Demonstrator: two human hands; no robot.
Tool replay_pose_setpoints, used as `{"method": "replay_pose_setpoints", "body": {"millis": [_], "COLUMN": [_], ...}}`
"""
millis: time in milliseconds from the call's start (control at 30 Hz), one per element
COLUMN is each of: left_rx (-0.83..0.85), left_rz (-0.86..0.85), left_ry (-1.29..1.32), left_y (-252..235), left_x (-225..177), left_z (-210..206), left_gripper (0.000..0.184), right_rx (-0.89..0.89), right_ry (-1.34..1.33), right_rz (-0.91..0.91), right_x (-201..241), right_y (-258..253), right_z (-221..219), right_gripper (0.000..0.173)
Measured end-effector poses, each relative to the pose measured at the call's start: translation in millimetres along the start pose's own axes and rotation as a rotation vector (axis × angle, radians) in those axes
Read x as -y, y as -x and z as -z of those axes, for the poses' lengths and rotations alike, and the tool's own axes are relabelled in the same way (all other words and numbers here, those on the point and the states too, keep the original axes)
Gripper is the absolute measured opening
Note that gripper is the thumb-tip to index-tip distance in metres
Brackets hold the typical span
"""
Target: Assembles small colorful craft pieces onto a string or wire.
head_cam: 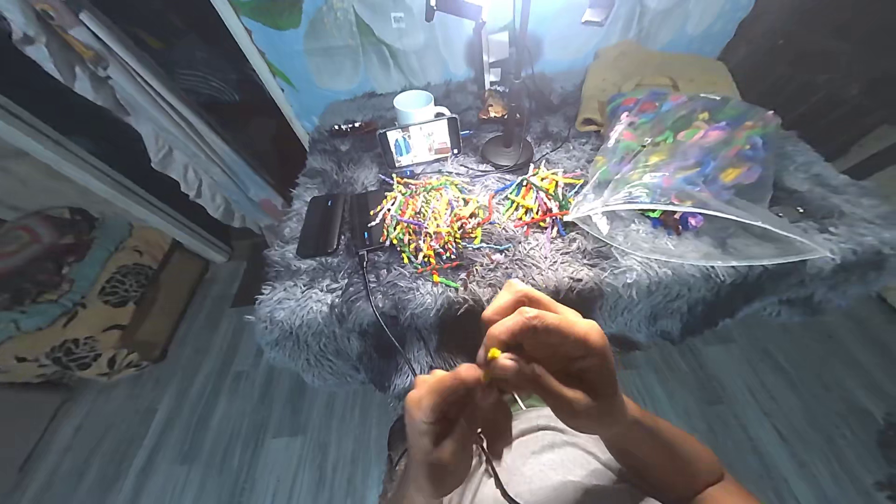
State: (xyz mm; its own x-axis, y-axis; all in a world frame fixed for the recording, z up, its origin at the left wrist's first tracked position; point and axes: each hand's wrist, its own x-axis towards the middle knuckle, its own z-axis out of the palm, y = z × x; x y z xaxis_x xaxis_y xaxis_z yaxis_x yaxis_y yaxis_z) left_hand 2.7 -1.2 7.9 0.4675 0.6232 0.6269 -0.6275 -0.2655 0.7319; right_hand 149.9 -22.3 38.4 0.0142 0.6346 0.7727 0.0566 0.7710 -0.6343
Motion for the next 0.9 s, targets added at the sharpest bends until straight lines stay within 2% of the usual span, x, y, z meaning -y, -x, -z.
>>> {"method": "replay_pose_setpoints", "body": {"millis": [67,100,200,300,333,400,500,600,667,700,767,900], "left_rx": [-0.158,-0.195,-0.237,-0.256,-0.236,-0.15,-0.005,0.15,0.193,0.204,0.191,0.153], "left_rz": [-0.166,-0.218,-0.327,-0.389,-0.355,-0.195,0.115,0.371,0.468,0.48,0.458,0.276], "left_ry": [-0.52,-0.659,-0.92,-1.041,-0.997,-0.744,-0.019,0.763,1.063,1.115,1.055,0.572], "left_y": [-2.9,-2.9,-2.0,-3.5,-3.7,-3.6,1.2,6.2,9.5,10.0,10.8,9.3], "left_x": [2.5,4.7,8.1,10.7,10.7,6.4,0.6,2.2,5.2,6.0,6.1,8.8], "left_z": [0.5,1.7,0.6,-0.9,-1.3,-3.4,-1.9,2.7,0.0,-1.7,-4.3,-6.0], "left_gripper": [0.022,0.022,0.022,0.022,0.023,0.028,0.027,0.028,0.027,0.027,0.028,0.028], "right_rx": [-0.078,-0.133,-0.215,-0.179,-0.169,-0.146,-0.136,-0.121,-0.112,-0.113,-0.112,-0.07], "right_ry": [0.15,0.211,0.335,0.377,0.381,0.389,0.318,0.087,-0.088,-0.167,-0.272,-0.208], "right_rz": [0.003,0.017,0.011,-0.044,-0.056,-0.067,-0.051,-0.054,-0.055,-0.056,-0.065,-0.045], "right_x": [-1.1,-1.2,2.9,7.3,7.4,6.9,7.8,9.4,6.0,3.8,1.2,0.9], "right_y": [2.4,3.4,3.7,3.7,3.9,4.6,5.7,5.3,3.9,3.2,1.9,-4.2], "right_z": [-1.0,-3.3,-6.9,-7.4,-7.2,-6.8,-9.1,-12.2,-13.6,-13.6,-11.6,-1.6], "right_gripper": [0.019,0.017,0.013,0.017,0.018,0.019,0.018,0.019,0.019,0.019,0.019,0.021]}}
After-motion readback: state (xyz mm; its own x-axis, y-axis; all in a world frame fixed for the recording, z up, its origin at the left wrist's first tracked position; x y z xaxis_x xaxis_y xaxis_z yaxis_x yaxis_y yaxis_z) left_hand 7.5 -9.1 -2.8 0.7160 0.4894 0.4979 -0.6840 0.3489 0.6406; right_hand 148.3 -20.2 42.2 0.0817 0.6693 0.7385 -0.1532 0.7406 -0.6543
